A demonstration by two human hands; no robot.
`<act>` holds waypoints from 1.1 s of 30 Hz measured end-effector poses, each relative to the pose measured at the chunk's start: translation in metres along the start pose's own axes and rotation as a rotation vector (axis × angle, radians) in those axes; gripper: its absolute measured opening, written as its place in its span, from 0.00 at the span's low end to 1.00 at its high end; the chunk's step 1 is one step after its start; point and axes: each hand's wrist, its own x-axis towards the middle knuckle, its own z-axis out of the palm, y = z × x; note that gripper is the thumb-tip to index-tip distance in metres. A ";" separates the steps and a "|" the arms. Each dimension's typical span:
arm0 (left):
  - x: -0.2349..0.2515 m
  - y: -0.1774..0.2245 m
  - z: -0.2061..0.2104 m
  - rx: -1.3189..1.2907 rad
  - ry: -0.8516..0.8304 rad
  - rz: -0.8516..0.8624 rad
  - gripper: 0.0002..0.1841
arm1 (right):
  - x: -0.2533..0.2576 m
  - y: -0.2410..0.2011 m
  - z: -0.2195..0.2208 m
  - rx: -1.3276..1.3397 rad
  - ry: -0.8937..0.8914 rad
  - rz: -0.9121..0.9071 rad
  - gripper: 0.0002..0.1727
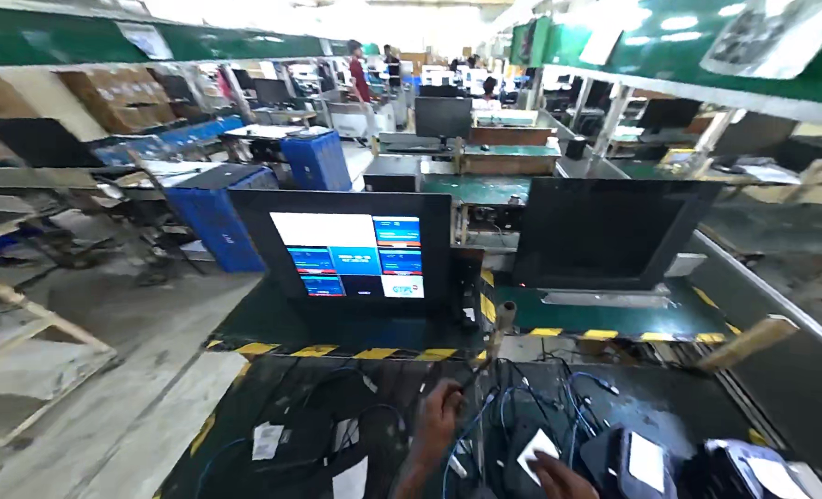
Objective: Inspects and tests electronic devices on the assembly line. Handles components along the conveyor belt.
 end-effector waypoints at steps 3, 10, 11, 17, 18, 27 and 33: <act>-0.067 0.021 0.057 -0.122 -0.095 0.158 0.14 | 0.015 -0.036 0.013 0.317 0.127 -0.116 0.25; -0.123 0.061 0.106 -0.625 -0.341 0.130 0.15 | -0.034 -0.048 -0.017 0.660 0.232 -0.294 0.08; -0.124 0.066 0.108 -0.698 -0.437 0.087 0.16 | -0.042 -0.048 -0.022 0.658 0.238 -0.316 0.08; -0.140 0.078 0.126 -0.757 -0.691 -0.195 0.18 | -0.067 -0.054 -0.105 0.734 0.425 -0.480 0.12; -0.145 0.074 0.132 -0.716 -0.673 -0.223 0.18 | -0.069 -0.058 -0.133 0.694 0.432 -0.499 0.13; -0.152 0.150 0.157 -0.272 -0.260 0.201 0.13 | -0.101 0.006 -0.138 -0.499 0.328 -0.442 0.20; -0.155 0.148 0.165 -0.118 -0.261 0.241 0.12 | -0.108 0.016 -0.135 -0.507 0.320 -0.463 0.21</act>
